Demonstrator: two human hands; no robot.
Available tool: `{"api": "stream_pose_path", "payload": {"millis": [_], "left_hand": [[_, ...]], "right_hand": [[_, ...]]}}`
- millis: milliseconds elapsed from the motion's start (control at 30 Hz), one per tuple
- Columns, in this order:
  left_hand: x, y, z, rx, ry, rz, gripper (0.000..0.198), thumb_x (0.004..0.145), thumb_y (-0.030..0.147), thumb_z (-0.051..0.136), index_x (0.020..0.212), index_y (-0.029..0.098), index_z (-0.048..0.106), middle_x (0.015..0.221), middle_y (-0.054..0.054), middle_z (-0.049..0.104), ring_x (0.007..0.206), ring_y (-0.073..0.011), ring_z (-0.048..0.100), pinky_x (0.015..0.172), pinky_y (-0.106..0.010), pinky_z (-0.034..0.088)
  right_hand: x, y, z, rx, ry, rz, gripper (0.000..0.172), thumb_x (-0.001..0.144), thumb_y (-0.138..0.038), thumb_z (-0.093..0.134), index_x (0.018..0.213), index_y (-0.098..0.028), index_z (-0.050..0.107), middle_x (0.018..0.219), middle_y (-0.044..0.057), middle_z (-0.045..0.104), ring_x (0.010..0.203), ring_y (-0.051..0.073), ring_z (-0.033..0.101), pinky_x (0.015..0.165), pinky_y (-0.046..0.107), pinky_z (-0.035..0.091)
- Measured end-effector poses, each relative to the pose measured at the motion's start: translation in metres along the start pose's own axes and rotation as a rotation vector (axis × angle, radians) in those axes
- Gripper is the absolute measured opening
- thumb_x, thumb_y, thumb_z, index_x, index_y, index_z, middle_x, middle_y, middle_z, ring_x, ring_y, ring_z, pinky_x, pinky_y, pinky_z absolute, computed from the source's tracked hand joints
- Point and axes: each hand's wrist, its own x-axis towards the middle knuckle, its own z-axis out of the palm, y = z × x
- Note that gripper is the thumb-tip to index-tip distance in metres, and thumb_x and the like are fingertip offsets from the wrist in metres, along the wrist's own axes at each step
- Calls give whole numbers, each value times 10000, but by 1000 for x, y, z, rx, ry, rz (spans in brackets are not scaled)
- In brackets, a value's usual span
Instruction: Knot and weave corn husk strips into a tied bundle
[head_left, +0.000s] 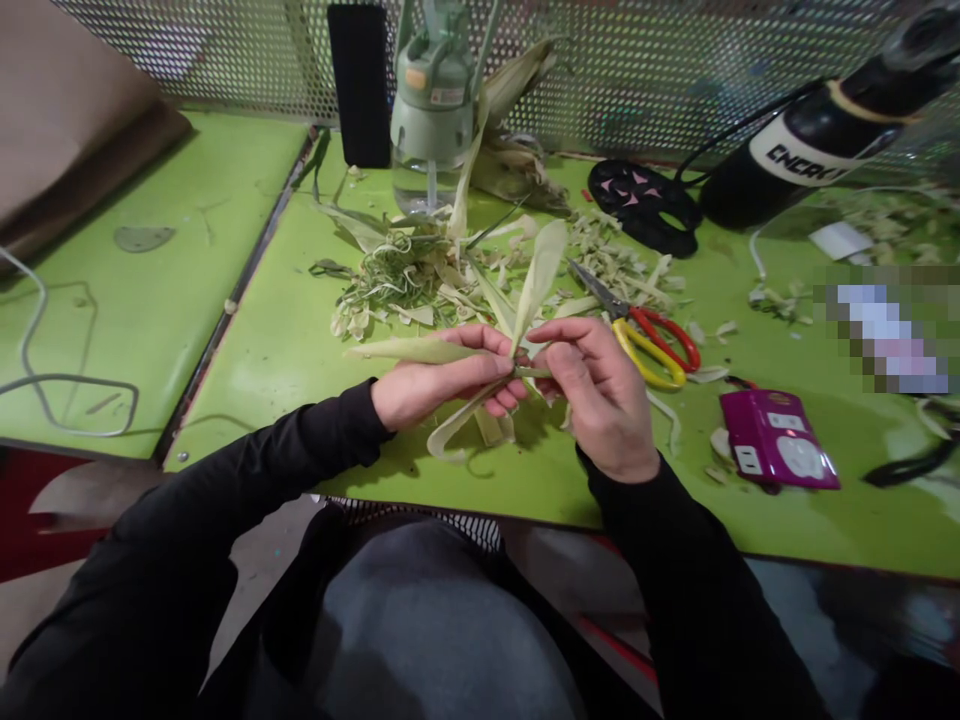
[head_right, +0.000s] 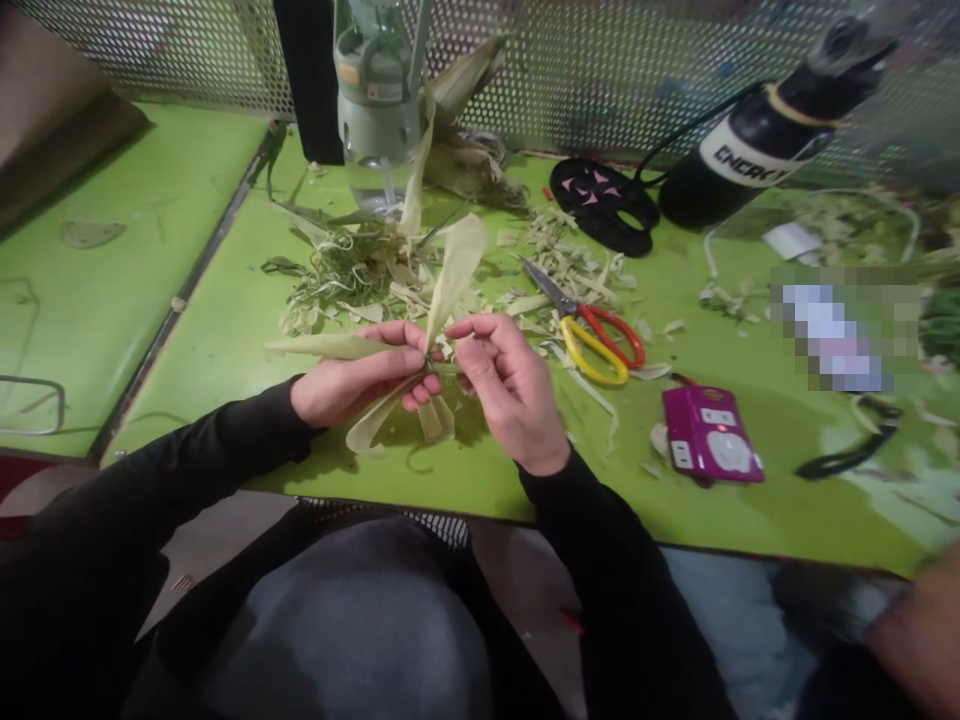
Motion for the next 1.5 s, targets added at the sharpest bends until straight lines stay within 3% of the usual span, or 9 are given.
{"api": "stream_pose_path", "payload": {"millis": [67,167,400,567,900,1100,1300,1400,1500], "left_hand": [[0,-1,0,20,-1,-18,275,797,259,762,902,129,544,748,-31,711,658,-103,683,656,-236,561],[0,-6,2,46,-8,-84,274,796,268,768,883,118,555,727,-30,702,647,-101,675,669,-248,564],[0,-11,5,20,-5,-146,251,832,305,738,836,123,565,717,-32,704,666,-104,682,722,-262,575],[-2,-9,5,55,-4,-188,242,827,294,746,836,118,579,761,-51,724,682,-118,698,765,-301,585],[-2,-10,6,115,-37,-174,347,733,385,813,759,108,607,744,-54,718,696,-118,699,691,-244,576],[-4,-7,4,195,-47,-44,280,763,287,794,933,121,645,874,-68,741,804,-140,715,790,-281,579],[-2,-2,-4,533,-74,86,223,795,249,725,979,133,674,805,-33,705,683,-116,661,683,-250,551],[1,0,-8,731,-27,290,210,780,288,741,937,151,716,781,-29,668,719,-122,617,725,-261,527],[2,0,-10,780,9,466,203,752,322,778,861,158,729,938,-72,655,913,-166,614,879,-296,511]], "right_hand": [[3,1,-1,-91,-22,-50,233,929,-457,581,977,-250,676,846,18,614,731,142,566,637,292,450],[6,3,-1,-138,-7,-92,201,875,-406,671,784,-227,677,821,10,598,775,147,565,703,301,453],[0,5,7,31,66,65,240,843,-413,710,716,-216,656,652,-33,587,592,102,498,573,260,412],[-3,6,9,70,79,88,259,836,-429,715,706,-214,651,635,-41,584,569,91,485,549,246,403],[-3,5,11,40,46,69,249,849,-392,704,692,-216,625,627,-41,563,555,91,463,504,240,388],[-1,7,11,62,186,38,253,851,-441,695,725,-228,643,636,-33,564,568,97,483,508,237,407],[-2,3,7,166,123,57,259,854,-450,694,742,-224,632,613,-46,559,500,76,453,453,223,381],[-2,3,8,188,121,66,273,855,-469,685,747,-227,620,605,-47,560,497,81,475,449,221,400],[-2,4,8,203,144,90,271,849,-476,689,761,-227,624,623,-43,574,498,80,488,440,213,408]]}}
